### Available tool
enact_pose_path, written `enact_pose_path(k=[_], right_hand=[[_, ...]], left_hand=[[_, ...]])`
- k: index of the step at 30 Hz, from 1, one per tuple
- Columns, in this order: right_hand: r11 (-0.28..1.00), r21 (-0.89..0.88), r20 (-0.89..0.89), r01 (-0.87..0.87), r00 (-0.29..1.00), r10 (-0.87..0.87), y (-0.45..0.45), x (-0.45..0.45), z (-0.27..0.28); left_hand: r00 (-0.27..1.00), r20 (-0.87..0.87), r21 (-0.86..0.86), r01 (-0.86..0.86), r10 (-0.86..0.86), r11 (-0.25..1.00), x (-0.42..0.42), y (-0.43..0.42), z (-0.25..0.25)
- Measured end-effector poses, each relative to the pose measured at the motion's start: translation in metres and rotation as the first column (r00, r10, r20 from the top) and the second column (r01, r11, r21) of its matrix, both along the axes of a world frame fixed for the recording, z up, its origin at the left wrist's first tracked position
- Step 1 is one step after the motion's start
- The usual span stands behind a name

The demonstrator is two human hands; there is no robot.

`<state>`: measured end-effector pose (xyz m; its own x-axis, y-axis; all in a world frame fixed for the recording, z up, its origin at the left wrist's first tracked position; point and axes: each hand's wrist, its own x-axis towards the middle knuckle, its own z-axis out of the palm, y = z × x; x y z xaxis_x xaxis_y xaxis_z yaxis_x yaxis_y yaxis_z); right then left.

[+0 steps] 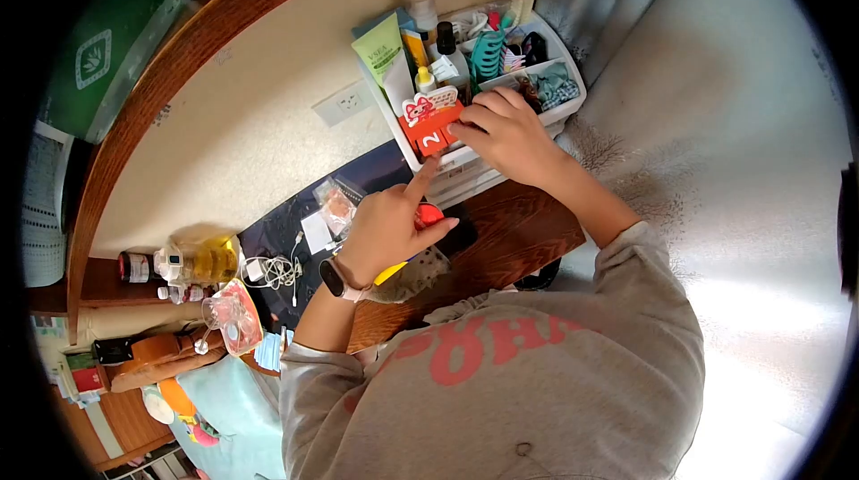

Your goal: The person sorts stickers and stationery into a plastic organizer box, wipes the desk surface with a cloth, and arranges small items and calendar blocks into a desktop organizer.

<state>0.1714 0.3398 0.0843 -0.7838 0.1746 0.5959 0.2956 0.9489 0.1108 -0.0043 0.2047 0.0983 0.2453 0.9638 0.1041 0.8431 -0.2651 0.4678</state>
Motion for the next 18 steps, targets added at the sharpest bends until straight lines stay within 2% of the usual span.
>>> enact_pose_path(k=[2, 4, 5, 7, 8, 10, 14, 16, 18], right_hand=[[1.0, -0.03, 0.01, 0.004, 1.0, -0.004, 0.005, -0.002, 0.001], [0.997, -0.057, -0.111, 0.047, 0.992, -0.053, 0.008, -0.008, 0.005], [0.997, -0.06, -0.111, 0.048, 0.992, -0.054, 0.007, -0.01, 0.008], [0.975, -0.221, -0.137, 0.008, 0.99, -0.04, 0.006, -0.012, 0.015], [0.975, -0.221, -0.136, 0.011, 0.99, -0.042, 0.006, -0.013, 0.016], [0.906, -0.422, -0.222, -0.035, 0.973, -0.065, 0.006, -0.016, 0.017], [0.875, -0.474, -0.233, -0.102, 0.972, -0.013, 0.013, -0.021, 0.016], [0.822, -0.559, -0.107, -0.106, 0.993, 0.056, 0.016, -0.024, 0.016], [0.812, -0.573, -0.1, -0.107, 0.993, 0.06, 0.021, -0.026, 0.018]], left_hand=[[0.999, 0.014, -0.003, -0.045, 0.045, 0.999, 0.0, 0.003, 0.002], [0.999, 0.007, -0.002, -0.053, 0.053, 0.999, -0.002, 0.007, 0.002], [0.998, 0.0, -0.001, -0.06, 0.06, 0.998, -0.003, 0.007, 0.002], [0.997, 0.044, 0.018, -0.056, 0.055, 0.998, -0.005, 0.007, -0.002], [0.995, 0.089, 0.04, -0.054, 0.051, 0.998, -0.006, 0.008, -0.003], [0.994, 0.101, 0.057, -0.055, 0.049, 0.997, -0.008, 0.008, -0.004], [0.991, 0.125, 0.119, -0.068, 0.053, 0.991, -0.008, 0.006, -0.009], [0.988, 0.141, 0.114, -0.073, 0.056, 0.991, -0.007, 0.005, -0.007], [0.986, 0.156, 0.11, -0.076, 0.058, 0.991, -0.007, 0.004, -0.005]])
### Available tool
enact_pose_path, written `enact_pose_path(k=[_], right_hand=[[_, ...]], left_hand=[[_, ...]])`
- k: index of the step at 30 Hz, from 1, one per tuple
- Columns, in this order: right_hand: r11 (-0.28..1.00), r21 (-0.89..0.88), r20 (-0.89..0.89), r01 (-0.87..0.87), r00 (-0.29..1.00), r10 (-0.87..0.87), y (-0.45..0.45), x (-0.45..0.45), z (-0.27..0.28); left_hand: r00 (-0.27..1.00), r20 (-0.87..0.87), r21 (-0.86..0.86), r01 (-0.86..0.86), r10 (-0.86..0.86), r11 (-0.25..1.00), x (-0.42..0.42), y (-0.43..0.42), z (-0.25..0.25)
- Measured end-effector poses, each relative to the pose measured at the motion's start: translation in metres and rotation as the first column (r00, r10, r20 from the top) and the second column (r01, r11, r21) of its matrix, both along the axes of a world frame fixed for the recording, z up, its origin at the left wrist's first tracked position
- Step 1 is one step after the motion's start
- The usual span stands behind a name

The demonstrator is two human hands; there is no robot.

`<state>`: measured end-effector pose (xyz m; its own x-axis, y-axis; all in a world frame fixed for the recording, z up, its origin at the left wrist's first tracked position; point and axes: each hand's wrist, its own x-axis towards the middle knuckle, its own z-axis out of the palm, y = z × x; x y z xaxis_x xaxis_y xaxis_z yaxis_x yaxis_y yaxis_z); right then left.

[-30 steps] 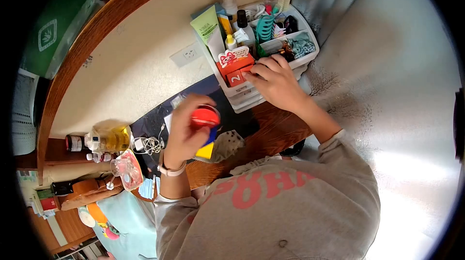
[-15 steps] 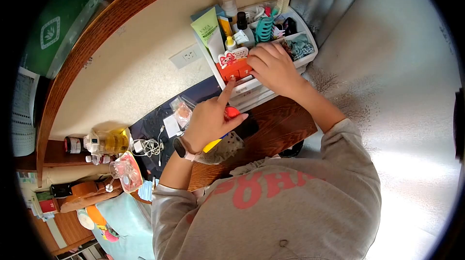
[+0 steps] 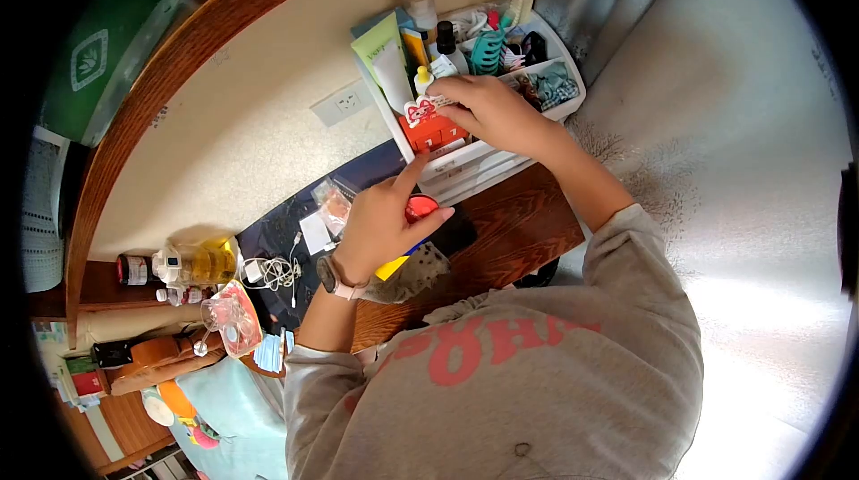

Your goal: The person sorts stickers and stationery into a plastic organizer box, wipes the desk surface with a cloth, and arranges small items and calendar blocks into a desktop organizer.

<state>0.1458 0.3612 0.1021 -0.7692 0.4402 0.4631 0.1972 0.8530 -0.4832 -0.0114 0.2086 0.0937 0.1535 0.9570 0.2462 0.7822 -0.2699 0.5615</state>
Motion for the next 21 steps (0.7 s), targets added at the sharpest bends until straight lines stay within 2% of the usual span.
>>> enact_pose_path(k=[2, 6, 8, 10, 15, 17, 21], right_hand=[[1.0, -0.014, 0.01, -0.008, 1.0, 0.008, 0.003, -0.001, 0.002], [0.999, -0.036, 0.003, -0.019, 1.0, 0.02, 0.005, -0.003, 0.002], [0.999, -0.022, -0.017, -0.025, 1.0, 0.024, 0.007, -0.004, 0.0], [0.997, 0.061, -0.061, -0.053, 0.997, 0.057, 0.009, -0.005, -0.001], [0.997, 0.009, 0.013, -0.074, 0.997, 0.074, 0.011, -0.003, 0.007], [0.998, -0.005, 0.021, -0.07, 0.997, 0.07, 0.012, -0.004, 0.004], [0.998, 0.012, -0.007, -0.059, 0.998, 0.059, 0.013, -0.005, 0.002]], left_hand=[[0.999, -0.01, -0.072, 0.038, -0.039, 0.997, 0.0, -0.001, 0.002], [0.999, 0.009, -0.002, 0.039, -0.039, 0.999, 0.002, 0.0, 0.007], [0.995, 0.076, -0.174, 0.071, -0.059, 0.982, 0.005, 0.005, 0.014], [0.992, 0.103, -0.191, 0.095, -0.077, 0.977, 0.005, 0.011, 0.011], [0.98, 0.097, -0.256, 0.195, -0.175, 0.947, -0.001, 0.028, 0.013], [0.944, 0.264, -0.395, 0.295, -0.2, 0.87, -0.004, 0.038, 0.01], [0.946, 0.177, -0.448, 0.323, -0.271, 0.834, -0.003, 0.048, 0.023]])
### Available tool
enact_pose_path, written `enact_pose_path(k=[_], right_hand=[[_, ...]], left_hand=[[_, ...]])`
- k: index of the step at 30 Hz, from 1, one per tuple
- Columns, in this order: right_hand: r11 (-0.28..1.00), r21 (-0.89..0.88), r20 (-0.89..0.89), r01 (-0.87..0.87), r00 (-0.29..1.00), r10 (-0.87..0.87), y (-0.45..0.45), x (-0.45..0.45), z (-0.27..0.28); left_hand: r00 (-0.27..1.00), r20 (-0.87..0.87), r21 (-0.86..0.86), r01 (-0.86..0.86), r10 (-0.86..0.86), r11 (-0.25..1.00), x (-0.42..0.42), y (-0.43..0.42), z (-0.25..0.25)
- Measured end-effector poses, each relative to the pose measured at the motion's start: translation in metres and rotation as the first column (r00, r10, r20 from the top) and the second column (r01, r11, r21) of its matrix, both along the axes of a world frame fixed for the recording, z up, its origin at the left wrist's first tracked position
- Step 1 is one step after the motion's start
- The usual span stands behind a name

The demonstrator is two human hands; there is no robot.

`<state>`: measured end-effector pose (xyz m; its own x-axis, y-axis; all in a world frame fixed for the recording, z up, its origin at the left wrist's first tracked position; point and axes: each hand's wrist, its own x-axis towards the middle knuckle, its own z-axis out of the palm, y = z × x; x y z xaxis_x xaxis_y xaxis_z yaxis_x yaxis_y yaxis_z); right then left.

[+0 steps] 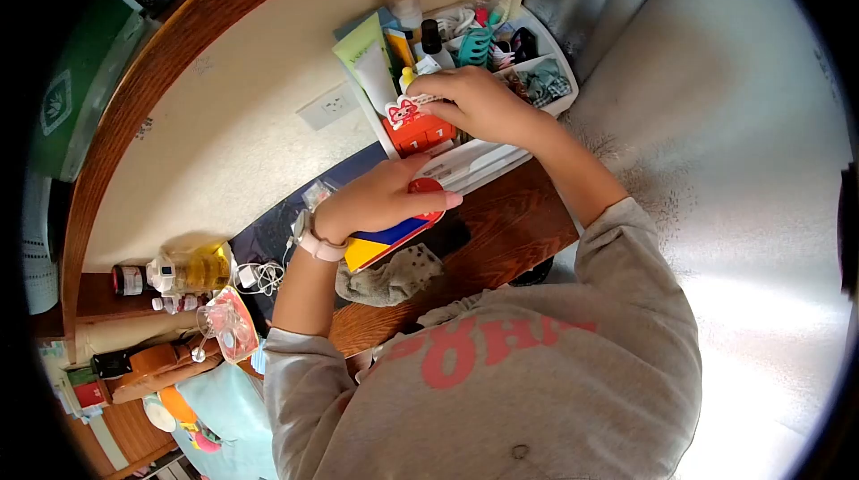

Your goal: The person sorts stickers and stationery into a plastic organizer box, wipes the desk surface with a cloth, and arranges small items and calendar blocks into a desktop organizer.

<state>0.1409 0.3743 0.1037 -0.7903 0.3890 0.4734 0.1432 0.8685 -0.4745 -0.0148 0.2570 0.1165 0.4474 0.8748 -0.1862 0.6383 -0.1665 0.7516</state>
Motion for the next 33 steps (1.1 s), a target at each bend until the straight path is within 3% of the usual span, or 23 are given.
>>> enact_pose_path(k=[2, 3, 5, 9, 11, 15, 17, 21, 23, 26, 27, 28, 29, 31, 33], right_hand=[[1.0, -0.019, -0.007, -0.001, 1.0, 0.001, -0.001, 0.0, 0.001], [1.0, -0.025, -0.008, 0.008, 1.0, -0.008, -0.002, 0.0, 0.001], [0.999, -0.033, -0.01, 0.02, 1.0, -0.02, -0.002, 0.0, 0.0], [0.999, -0.031, -0.002, 0.009, 1.0, -0.009, 0.001, -0.001, 0.0], [0.999, -0.033, 0.001, 0.01, 1.0, -0.01, 0.0, -0.001, 0.0], [0.998, -0.056, 0.015, 0.025, 1.0, -0.024, 0.0, -0.001, 0.002], [0.999, -0.031, 0.011, 0.028, 1.0, -0.027, -0.001, -0.001, 0.003], [0.997, -0.07, 0.023, -0.018, 1.0, 0.02, 0.001, 0.001, 0.004], [0.994, -0.076, -0.002, -0.072, 0.997, 0.072, 0.003, 0.004, 0.006], [0.994, -0.081, 0.054, -0.068, 0.996, 0.073, -0.006, 0.009, 0.01], [0.994, -0.083, 0.056, -0.073, 0.995, 0.078, -0.006, 0.009, 0.009], [0.995, -0.082, 0.069, -0.05, 0.996, 0.056, -0.006, 0.008, 0.007], [0.996, -0.081, 0.083, -0.027, 0.996, 0.033, -0.005, 0.008, 0.005], [0.994, -0.093, 0.06, -0.05, 0.997, 0.056, -0.004, 0.007, 0.004], [0.991, -0.104, 0.012, -0.086, 0.996, 0.087, 0.0, 0.006, 0.004]], left_hand=[[0.999, -0.053, -0.191, 0.003, -0.013, 0.982, -0.001, 0.005, 0.005], [0.999, -0.052, -0.193, 0.004, -0.015, 0.981, 0.0, 0.003, 0.004], [0.993, -0.111, -0.031, -0.038, 0.035, 0.999, 0.004, -0.003, 0.002], [0.994, -0.076, -0.033, -0.076, 0.073, 0.997, 0.011, -0.01, 0.011], [0.98, -0.172, -0.014, -0.099, 0.095, 0.995, 0.013, -0.012, 0.012], [0.978, -0.173, -0.012, -0.117, 0.113, 0.993, 0.011, -0.01, -0.002], [0.981, -0.104, 0.117, -0.153, 0.165, 0.981, 0.01, -0.009, -0.012], [0.981, -0.136, 0.039, -0.133, 0.137, 0.99, 0.007, -0.009, -0.008], [0.963, 0.094, 0.038, -0.256, 0.252, 0.966, 0.0, -0.021, 0.005], [0.787, 0.467, -0.166, -0.371, 0.404, 0.914, -0.024, -0.035, 0.036], [0.702, 0.503, -0.125, -0.518, 0.504, 0.846, -0.033, -0.037, 0.04], [0.551, 0.577, -0.208, -0.614, 0.603, 0.761, -0.039, -0.039, 0.044], [0.456, 0.625, -0.1, -0.758, 0.633, 0.645, -0.043, -0.036, 0.042], [0.309, 0.707, -0.081, -0.858, 0.636, 0.507, -0.056, -0.03, 0.035], [0.269, 0.716, -0.112, -0.866, 0.644, 0.487, -0.054, -0.033, 0.037]])
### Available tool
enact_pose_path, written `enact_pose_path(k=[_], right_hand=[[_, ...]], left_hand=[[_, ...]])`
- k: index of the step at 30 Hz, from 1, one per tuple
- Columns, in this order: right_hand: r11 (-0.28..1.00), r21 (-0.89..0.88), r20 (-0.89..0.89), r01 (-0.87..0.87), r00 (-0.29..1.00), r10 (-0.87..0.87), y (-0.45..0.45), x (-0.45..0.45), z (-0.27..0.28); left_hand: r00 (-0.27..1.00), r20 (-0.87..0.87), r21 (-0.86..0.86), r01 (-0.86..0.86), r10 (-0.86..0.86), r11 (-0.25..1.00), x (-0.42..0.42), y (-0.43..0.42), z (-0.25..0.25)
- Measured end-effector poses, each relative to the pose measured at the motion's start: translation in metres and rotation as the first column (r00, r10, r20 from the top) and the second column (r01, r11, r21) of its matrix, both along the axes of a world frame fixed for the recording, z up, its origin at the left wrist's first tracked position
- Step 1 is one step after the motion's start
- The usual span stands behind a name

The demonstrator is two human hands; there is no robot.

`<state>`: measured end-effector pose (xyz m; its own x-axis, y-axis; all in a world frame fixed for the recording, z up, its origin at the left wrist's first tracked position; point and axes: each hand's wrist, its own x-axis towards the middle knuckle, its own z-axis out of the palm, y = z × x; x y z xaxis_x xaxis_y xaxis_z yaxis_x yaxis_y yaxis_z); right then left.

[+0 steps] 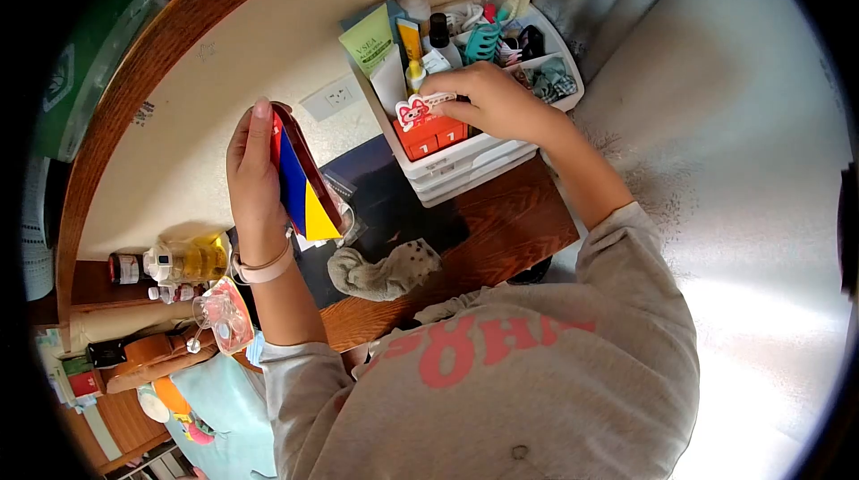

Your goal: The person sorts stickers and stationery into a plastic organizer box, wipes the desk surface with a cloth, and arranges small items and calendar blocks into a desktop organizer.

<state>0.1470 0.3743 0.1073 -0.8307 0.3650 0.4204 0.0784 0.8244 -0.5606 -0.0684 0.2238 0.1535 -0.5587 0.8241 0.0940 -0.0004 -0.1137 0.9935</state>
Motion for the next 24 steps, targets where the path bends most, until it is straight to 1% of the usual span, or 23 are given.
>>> enact_pose_path(k=[1, 3, 4, 5, 6, 10, 12, 13, 14, 15, 16, 18, 20, 21, 22, 23, 24], right_hand=[[1.0, 0.001, 0.0, 0.0, 1.0, 0.0, 0.001, 0.0, 0.0], [0.996, -0.03, -0.017, 0.087, 0.996, -0.088, 0.002, 0.001, -0.001], [0.996, -0.028, -0.015, 0.084, 0.996, -0.085, 0.003, 0.002, -0.001], [0.996, -0.03, -0.023, 0.086, 0.996, -0.086, 0.004, 0.002, -0.001], [0.996, -0.033, -0.03, 0.088, 0.996, -0.089, 0.004, 0.002, -0.001], [0.992, -0.071, 0.0, 0.108, 0.994, -0.108, 0.006, 0.001, -0.002], [0.985, -0.108, -0.081, 0.132, 0.987, -0.141, 0.008, 0.001, -0.004], [0.985, -0.107, -0.082, 0.132, 0.987, -0.141, 0.008, 0.002, -0.005], [0.971, -0.198, -0.087, 0.134, 0.984, -0.153, 0.01, 0.003, -0.004], [0.949, -0.287, -0.093, 0.133, 0.982, -0.166, 0.011, 0.003, -0.004], [0.949, -0.288, -0.095, 0.132, 0.982, -0.166, 0.013, 0.003, -0.005], [0.881, -0.461, -0.15, 0.108, 0.969, -0.197, 0.017, 0.003, -0.007], [0.866, -0.491, -0.166, 0.095, 0.966, -0.2, 0.019, 0.003, -0.011], [0.843, -0.532, -0.199, 0.082, 0.955, -0.218, 0.017, 0.003, -0.009], [0.819, -0.571, -0.232, 0.066, 0.943, -0.238, 0.016, 0.003, -0.006], [0.819, -0.571, -0.232, 0.067, 0.943, -0.239, 0.014, 0.004, -0.003], [0.771, -0.632, -0.209, 0.079, 0.94, -0.269, 0.013, 0.007, 0.001]], left_hand=[[0.999, 0.038, -0.004, -0.022, 0.022, 1.0, 0.002, -0.001, 0.0], [0.999, 0.04, -0.003, -0.032, 0.033, 0.999, 0.008, -0.001, -0.001], [0.998, 0.04, -0.004, -0.043, 0.043, 0.999, 0.009, -0.001, -0.003], [0.999, 0.043, 0.02, 0.023, -0.024, 1.0, 0.005, 0.0, -0.007], [0.999, 0.043, 0.021, 0.02, -0.021, 1.0, 0.003, -0.001, -0.009], [1.0, 0.023, -0.037, 0.015, -0.014, 0.999, 0.01, -0.007, -0.012], [1.0, -0.017, -0.14, -0.018, 0.016, 0.99, 0.007, -0.012, -0.039], [0.99, -0.143, -0.207, -0.023, -0.007, 0.978, 0.005, -0.016, -0.062], [0.963, -0.265, -0.269, -0.037, -0.037, 0.962, 0.002, -0.021, -0.093], [0.943, -0.322, -0.344, -0.032, -0.086, 0.938, -0.003, -0.026, -0.135], [0.918, -0.372, -0.421, -0.032, -0.14, 0.906, -0.007, -0.034, -0.174], [0.873, -0.458, -0.543, -0.128, -0.165, 0.83, 0.004, -0.052, -0.214], [0.784, -0.596, -0.465, -0.159, -0.176, 0.871, 0.016, -0.064, -0.229], [0.688, -0.704, -0.418, -0.202, -0.176, 0.886, 0.023, -0.07, -0.231], [0.688, -0.705, -0.417, -0.201, -0.176, 0.887, 0.024, -0.07, -0.233], [0.613, -0.764, -0.375, -0.166, -0.202, 0.912, 0.025, -0.071, -0.238], [0.533, -0.817, -0.336, -0.128, -0.222, 0.933, 0.026, -0.071, -0.242]])
